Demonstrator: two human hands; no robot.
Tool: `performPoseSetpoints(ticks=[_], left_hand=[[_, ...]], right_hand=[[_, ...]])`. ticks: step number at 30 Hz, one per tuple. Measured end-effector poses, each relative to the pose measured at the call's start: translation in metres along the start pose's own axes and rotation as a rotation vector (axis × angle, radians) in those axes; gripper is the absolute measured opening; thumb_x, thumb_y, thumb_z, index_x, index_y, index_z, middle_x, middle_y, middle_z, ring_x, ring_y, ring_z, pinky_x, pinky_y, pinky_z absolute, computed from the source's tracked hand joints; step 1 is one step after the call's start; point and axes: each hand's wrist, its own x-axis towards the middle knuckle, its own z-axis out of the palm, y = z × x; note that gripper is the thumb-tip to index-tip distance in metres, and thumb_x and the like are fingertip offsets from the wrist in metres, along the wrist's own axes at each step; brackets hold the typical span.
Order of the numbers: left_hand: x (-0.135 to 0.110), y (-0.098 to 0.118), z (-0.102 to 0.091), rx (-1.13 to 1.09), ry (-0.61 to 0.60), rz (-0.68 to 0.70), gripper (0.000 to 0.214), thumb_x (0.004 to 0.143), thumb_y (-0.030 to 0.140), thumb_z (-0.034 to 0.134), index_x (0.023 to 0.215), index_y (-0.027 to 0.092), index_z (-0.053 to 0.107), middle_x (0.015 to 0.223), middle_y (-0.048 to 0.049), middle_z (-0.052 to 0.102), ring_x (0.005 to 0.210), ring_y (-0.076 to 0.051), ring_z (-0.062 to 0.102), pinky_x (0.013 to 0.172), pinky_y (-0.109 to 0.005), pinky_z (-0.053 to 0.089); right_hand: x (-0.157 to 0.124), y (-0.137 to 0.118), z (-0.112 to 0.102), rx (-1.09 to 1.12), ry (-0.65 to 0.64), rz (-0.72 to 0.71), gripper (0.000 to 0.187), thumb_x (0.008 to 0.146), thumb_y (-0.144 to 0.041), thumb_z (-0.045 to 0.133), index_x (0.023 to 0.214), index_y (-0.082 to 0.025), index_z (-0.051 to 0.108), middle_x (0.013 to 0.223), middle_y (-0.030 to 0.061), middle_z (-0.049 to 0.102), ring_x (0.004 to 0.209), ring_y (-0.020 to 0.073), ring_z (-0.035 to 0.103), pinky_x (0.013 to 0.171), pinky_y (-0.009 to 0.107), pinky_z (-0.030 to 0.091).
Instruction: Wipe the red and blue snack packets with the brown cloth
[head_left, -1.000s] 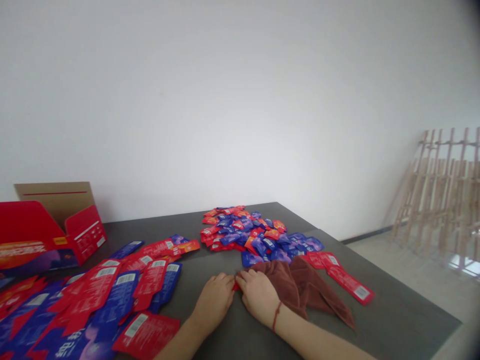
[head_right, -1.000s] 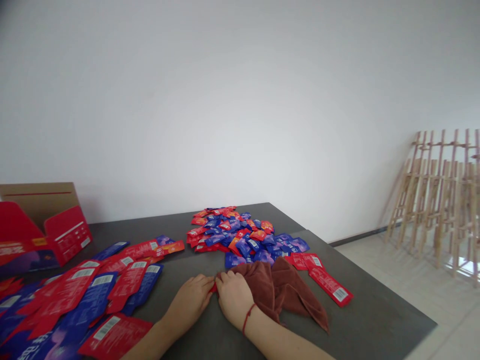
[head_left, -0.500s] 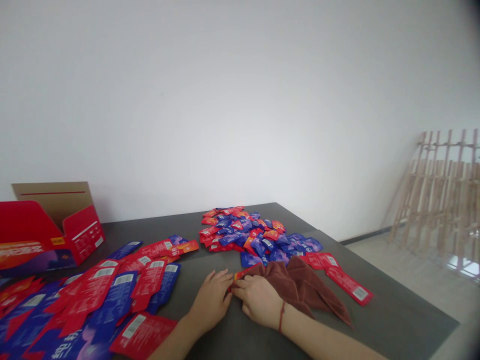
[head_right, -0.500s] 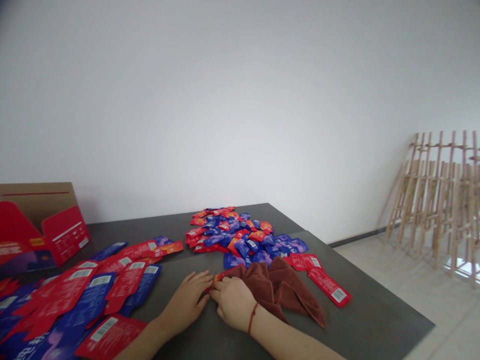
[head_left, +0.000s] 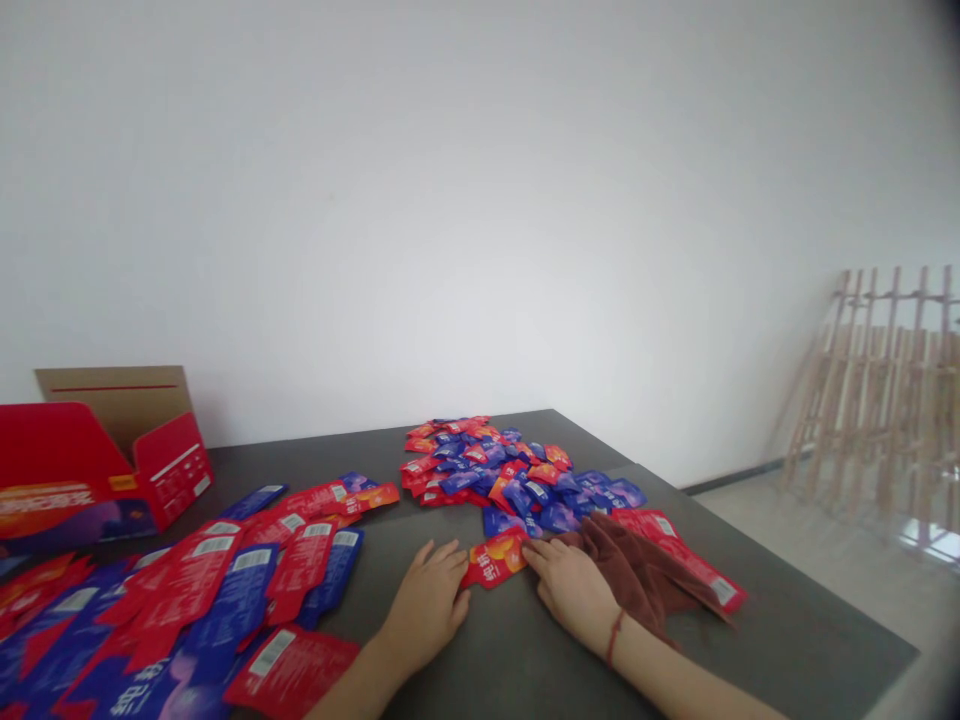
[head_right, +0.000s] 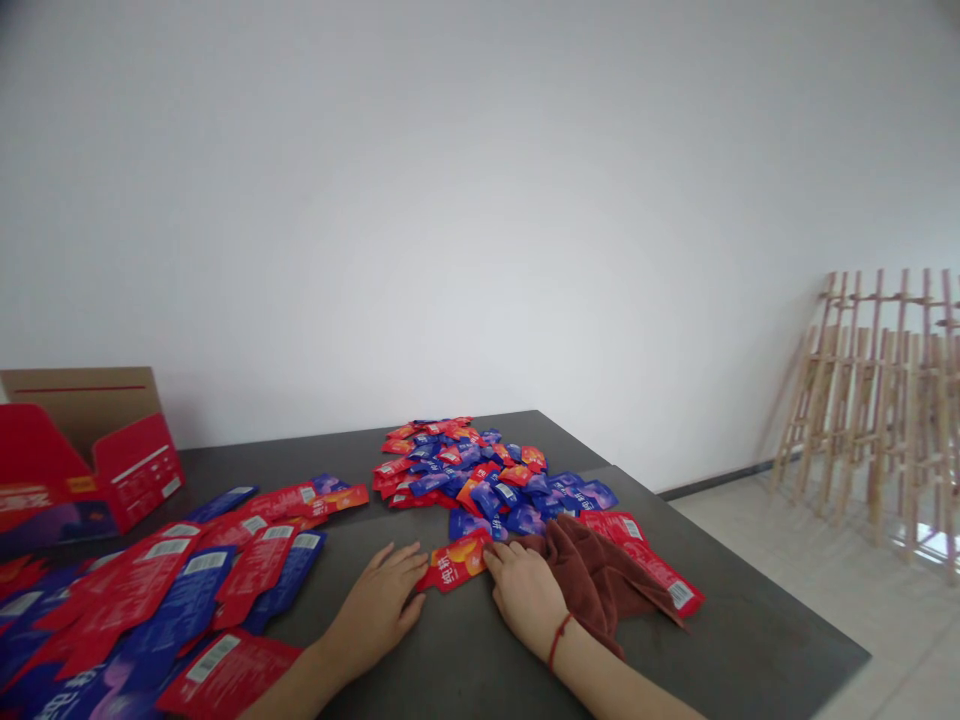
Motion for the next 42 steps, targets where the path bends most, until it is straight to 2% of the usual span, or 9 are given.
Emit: performPoseSetpoints(ticks=[7, 9, 14, 18, 23, 29, 33, 37, 42], left_hand=[[0.004, -0.01, 0.009, 0.015, -0.002, 0.027, 0.035, 0.086, 0.019, 0.054, 0.121, 0.023, 0.059, 0.125, -0.0044, 0.062, 0.124, -0.023, 0.048, 0.109, -0.048, 0.026], [0.005, -0.011, 0.009, 0.035, -0.016, 0.034, 0.032, 0.088, 0.018, 0.052, 0.119, 0.023, 0.06, 0.124, -0.0041, 0.063, 0.123, -0.023, 0.049, 0.109, -0.048, 0.027], [0.005, -0.01, 0.007, 0.061, -0.022, 0.044, 0.031, 0.09, 0.019, 0.049, 0.118, 0.022, 0.061, 0.124, -0.0059, 0.063, 0.121, -0.024, 0.051, 0.107, -0.048, 0.028], [0.005, -0.011, 0.009, 0.065, -0.005, 0.044, 0.031, 0.087, 0.017, 0.05, 0.116, 0.021, 0.062, 0.123, -0.0064, 0.064, 0.12, -0.024, 0.052, 0.107, -0.047, 0.029], [0.007, -0.012, 0.013, 0.064, 0.029, 0.075, 0.03, 0.086, 0.014, 0.05, 0.113, 0.02, 0.063, 0.118, -0.0059, 0.066, 0.117, -0.023, 0.053, 0.107, -0.045, 0.027], [0.009, -0.009, 0.014, 0.162, 0.035, 0.119, 0.023, 0.089, 0.011, 0.048, 0.105, 0.019, 0.064, 0.104, -0.0045, 0.069, 0.103, -0.02, 0.059, 0.108, -0.043, 0.026], [0.01, -0.009, 0.015, 0.257, 0.013, 0.131, 0.022, 0.091, 0.01, 0.047, 0.098, 0.018, 0.066, 0.096, -0.0044, 0.069, 0.096, -0.019, 0.06, 0.107, -0.043, 0.026], [0.009, -0.007, 0.013, 0.261, -0.003, 0.135, 0.021, 0.091, 0.011, 0.048, 0.098, 0.018, 0.067, 0.096, -0.0044, 0.07, 0.095, -0.02, 0.06, 0.107, -0.043, 0.027], [0.009, -0.006, 0.011, 0.259, -0.018, 0.148, 0.025, 0.09, 0.009, 0.045, 0.096, 0.019, 0.068, 0.096, -0.0051, 0.07, 0.095, -0.021, 0.06, 0.108, -0.044, 0.027]], right_hand=[[0.027, -0.043, 0.004, 0.046, 0.012, -0.242, 0.04, 0.084, -0.018, 0.049, 0.122, -0.02, 0.057, 0.122, 0.0064, 0.061, 0.103, 0.0224, 0.054, 0.086, 0.034, 0.042], [0.037, -0.049, 0.005, 0.036, 0.01, -0.22, 0.038, 0.084, -0.019, 0.049, 0.122, -0.021, 0.058, 0.12, 0.0063, 0.062, 0.102, 0.0218, 0.055, 0.084, 0.033, 0.042], [0.048, -0.021, 0.001, 0.002, 0.031, -0.028, 0.039, 0.085, -0.014, 0.044, 0.12, -0.014, 0.06, 0.118, 0.0123, 0.063, 0.102, 0.0247, 0.055, 0.082, 0.035, 0.043], [0.026, -0.002, 0.0, -0.004, 0.025, 0.0, 0.043, 0.082, -0.012, 0.044, 0.121, -0.014, 0.06, 0.121, 0.011, 0.062, 0.102, 0.0246, 0.055, 0.086, 0.035, 0.042], [0.003, -0.021, 0.0, 0.013, 0.018, -0.057, 0.044, 0.081, -0.013, 0.045, 0.123, -0.016, 0.059, 0.123, 0.0097, 0.061, 0.102, 0.0246, 0.055, 0.087, 0.036, 0.042], [0.034, -0.059, -0.005, 0.08, -0.038, -0.143, 0.031, 0.084, -0.017, 0.046, 0.11, -0.018, 0.064, 0.109, 0.0083, 0.066, 0.099, 0.0222, 0.057, 0.084, 0.032, 0.042], [0.046, -0.044, -0.008, 0.098, -0.024, -0.051, 0.032, 0.083, -0.018, 0.046, 0.108, -0.019, 0.065, 0.107, 0.0074, 0.068, 0.099, 0.0208, 0.059, 0.086, 0.029, 0.041], [0.028, -0.019, -0.009, 0.097, 0.003, 0.069, 0.038, 0.08, -0.015, 0.044, 0.112, -0.016, 0.065, 0.111, 0.0098, 0.067, 0.103, 0.022, 0.058, 0.089, 0.03, 0.04], [0.008, -0.024, -0.009, 0.115, 0.043, 0.002, 0.039, 0.082, -0.016, 0.044, 0.117, -0.018, 0.063, 0.116, 0.0077, 0.065, 0.104, 0.0216, 0.057, 0.091, 0.029, 0.039]])
